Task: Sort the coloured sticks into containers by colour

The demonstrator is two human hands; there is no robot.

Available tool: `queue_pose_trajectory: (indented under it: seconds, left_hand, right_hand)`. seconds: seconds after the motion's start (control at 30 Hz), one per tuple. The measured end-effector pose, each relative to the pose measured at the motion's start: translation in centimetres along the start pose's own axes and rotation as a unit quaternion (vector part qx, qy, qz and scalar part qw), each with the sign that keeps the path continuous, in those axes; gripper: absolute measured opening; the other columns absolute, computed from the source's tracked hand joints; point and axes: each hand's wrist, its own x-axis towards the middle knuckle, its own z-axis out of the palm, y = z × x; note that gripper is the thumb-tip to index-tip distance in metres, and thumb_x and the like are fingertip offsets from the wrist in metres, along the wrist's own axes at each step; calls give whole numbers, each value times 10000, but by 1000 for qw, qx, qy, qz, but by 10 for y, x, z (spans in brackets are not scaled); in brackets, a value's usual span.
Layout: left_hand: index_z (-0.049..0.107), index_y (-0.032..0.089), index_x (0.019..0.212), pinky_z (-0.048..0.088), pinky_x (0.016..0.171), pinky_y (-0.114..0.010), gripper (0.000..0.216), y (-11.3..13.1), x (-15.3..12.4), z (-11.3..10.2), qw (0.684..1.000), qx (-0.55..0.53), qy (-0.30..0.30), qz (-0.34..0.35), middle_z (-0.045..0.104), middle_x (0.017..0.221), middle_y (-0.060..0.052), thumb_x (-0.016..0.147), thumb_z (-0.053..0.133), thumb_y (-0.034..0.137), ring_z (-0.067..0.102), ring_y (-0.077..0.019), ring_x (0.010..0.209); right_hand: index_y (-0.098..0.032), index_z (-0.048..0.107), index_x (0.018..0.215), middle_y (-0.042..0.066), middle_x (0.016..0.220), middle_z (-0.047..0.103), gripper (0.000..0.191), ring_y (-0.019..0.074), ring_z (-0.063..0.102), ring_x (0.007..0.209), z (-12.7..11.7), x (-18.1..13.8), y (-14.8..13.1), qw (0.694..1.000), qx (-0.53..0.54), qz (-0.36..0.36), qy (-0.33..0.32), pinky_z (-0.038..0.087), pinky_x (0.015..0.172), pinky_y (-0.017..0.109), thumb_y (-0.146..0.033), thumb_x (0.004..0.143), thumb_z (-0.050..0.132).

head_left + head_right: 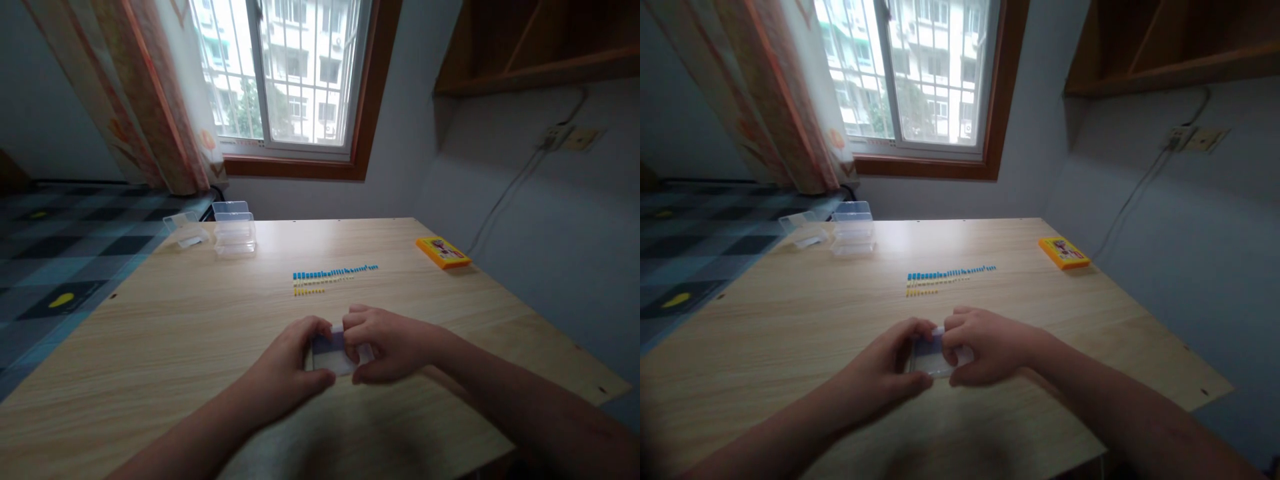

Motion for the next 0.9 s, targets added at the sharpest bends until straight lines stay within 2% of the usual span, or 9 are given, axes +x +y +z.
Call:
queue_pose_trajectory:
  seconds: [0.1, 0.17, 0.27, 0.37, 0.43, 0.6, 0.7, 0.8, 0.9]
  left_hand:
    - [584, 243, 1172, 548, 916, -442, 440, -2, 0, 0, 1000, -20, 15, -9, 691, 1130, -76, 745, 675, 185, 661, -285, 1045]
    - [583, 242, 1171, 552, 913, -440, 441, -2, 0, 0, 1000, -19, 14, -8, 694, 1124, -75, 742, 672, 184, 665, -284, 1035]
    - [582, 238, 1172, 552, 922, -445, 445, -1, 0, -1, 1000, -15, 12, -5, 697, 1136, -81, 739, 668, 179, 666, -287, 1040]
    - [582, 232, 1182, 549, 941, -462, 452, -1, 0, -1, 1000, -23, 12, -7, 695, 1154, -86, 742, 675, 185, 666, -291, 1058]
    - [582, 231, 1186, 544, 956, -478, 452, -1, 0, -1, 999, -35, 11, -11, 693, 1163, -89, 747, 687, 200, 665, -296, 1073]
    - [575, 229, 1209, 527, 1004, -505, 440, -2, 1, -5, 994, -105, 20, -13, 665, 1258, -122, 803, 725, 309, 641, -311, 1161]
    - [608, 220, 1131, 523, 1020, -491, 315, -4, 5, -12, 981, -179, 64, -44, 676, 1235, -122, 885, 669, 407, 639, -296, 1155]
    - [621, 198, 1040, 531, 1013, -470, 308, -9, 11, -18, 969, -205, 115, -79, 682, 1148, -112, 915, 621, 480, 637, -283, 1131]
    - [614, 181, 1034, 595, 861, -400, 394, -16, 16, -20, 953, -231, 161, -115, 671, 1058, -99, 914, 588, 555, 669, -263, 1033]
  right_hand:
    - [-214, 681, 887, 19, 907, 637, 263, 193, 579, 877, -2, -8, -5, 1000, -3, 17, 6, 448, 759, 305, -344, 758, 870]
    - [-220, 699, 941, 39, 974, 645, 308, 208, 592, 927, -2, -16, -9, 999, 1, 33, 37, 471, 813, 332, -399, 764, 877]
    - [-226, 680, 1058, 105, 1255, 621, 416, 269, 574, 1163, 3, -28, -13, 992, 9, 79, 96, 478, 980, 418, -428, 757, 885]
    - [-220, 623, 1144, 157, 1489, 506, 503, 315, 479, 1375, 15, -31, -14, 986, 22, 121, 114, 422, 1101, 491, -395, 751, 883]
    - [-209, 601, 1143, 171, 1470, 533, 505, 324, 495, 1373, 23, -29, -13, 984, 27, 132, 120, 413, 1106, 510, -338, 739, 877]
    - [-204, 591, 1084, 117, 1245, 664, 437, 275, 631, 1112, 30, -20, -13, 976, 55, 152, 148, 489, 961, 432, -217, 712, 818]
    - [-204, 592, 1078, 90, 1160, 673, 461, 265, 628, 1052, 27, -22, -17, 970, 52, 180, 155, 493, 933, 412, -211, 677, 820]
    - [-210, 587, 1105, 72, 1132, 662, 483, 256, 617, 1042, 18, -29, -25, 966, 51, 202, 156, 487, 938, 402, -216, 680, 815]
    - [-217, 579, 1136, 69, 1156, 658, 502, 251, 612, 1058, 7, -37, -32, 964, 60, 214, 147, 479, 944, 387, -236, 698, 822]
